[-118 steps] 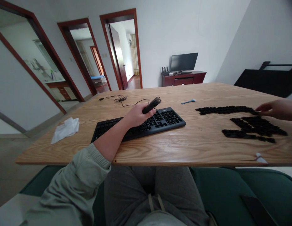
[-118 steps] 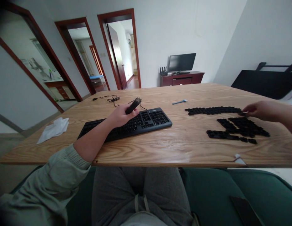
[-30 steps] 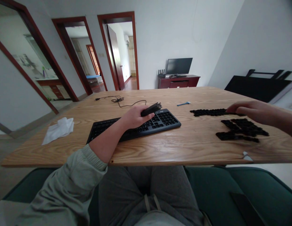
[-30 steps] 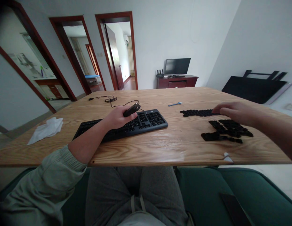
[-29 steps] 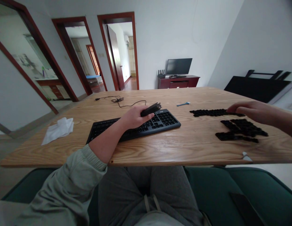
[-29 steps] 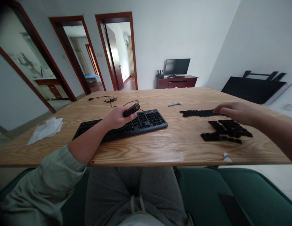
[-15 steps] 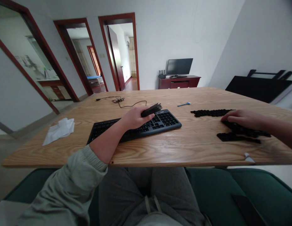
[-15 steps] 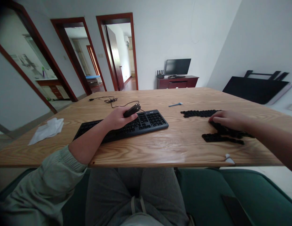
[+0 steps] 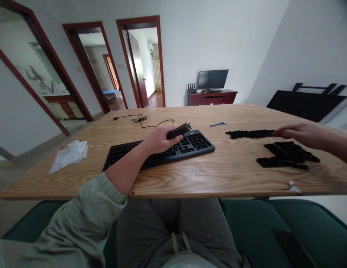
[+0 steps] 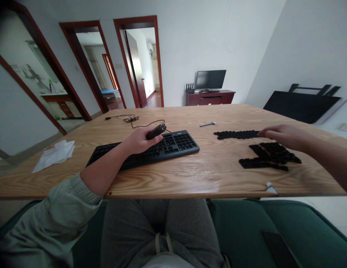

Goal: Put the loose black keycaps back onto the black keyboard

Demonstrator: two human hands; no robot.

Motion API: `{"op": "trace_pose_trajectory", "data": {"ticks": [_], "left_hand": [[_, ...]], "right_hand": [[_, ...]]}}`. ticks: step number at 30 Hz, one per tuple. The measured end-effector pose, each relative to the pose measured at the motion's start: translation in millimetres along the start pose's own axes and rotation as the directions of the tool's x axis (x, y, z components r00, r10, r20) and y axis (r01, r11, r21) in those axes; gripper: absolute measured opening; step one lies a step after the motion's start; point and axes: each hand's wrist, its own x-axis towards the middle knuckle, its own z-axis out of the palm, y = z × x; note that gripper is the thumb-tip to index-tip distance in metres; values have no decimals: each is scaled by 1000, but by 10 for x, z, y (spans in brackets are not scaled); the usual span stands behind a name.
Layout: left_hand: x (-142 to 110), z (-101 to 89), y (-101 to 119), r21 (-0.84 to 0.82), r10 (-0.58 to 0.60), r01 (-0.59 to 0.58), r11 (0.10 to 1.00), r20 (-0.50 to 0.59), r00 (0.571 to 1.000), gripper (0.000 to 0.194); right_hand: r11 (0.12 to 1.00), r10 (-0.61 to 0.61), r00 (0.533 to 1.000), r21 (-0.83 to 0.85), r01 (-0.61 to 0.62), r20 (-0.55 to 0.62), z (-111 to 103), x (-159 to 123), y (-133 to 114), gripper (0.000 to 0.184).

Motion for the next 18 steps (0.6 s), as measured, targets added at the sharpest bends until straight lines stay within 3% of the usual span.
{"op": "trace_pose_trajectory", "data": {"ticks": [3, 7, 12, 18], "left_hand": [[4, 1, -2, -6, 13, -13, 1000, 2, 1000, 36], [6, 1, 1, 15, 15, -14, 1000, -1, 1000, 35], [6, 2, -1, 12, 7, -7, 1000, 10, 1000, 35], [8, 0, 0, 26, 8, -8, 1000, 1, 1000, 36]], "right_hand": [[993, 118, 993, 9, -118, -27, -113, -31, 97, 29], [981, 195, 980, 6, -196, 35, -72, -118, 26, 27], [974, 221, 966, 22, -226, 137, 29, -155, -97, 27], [980, 192, 971, 19, -197, 143, 22, -167, -89, 26]]}}
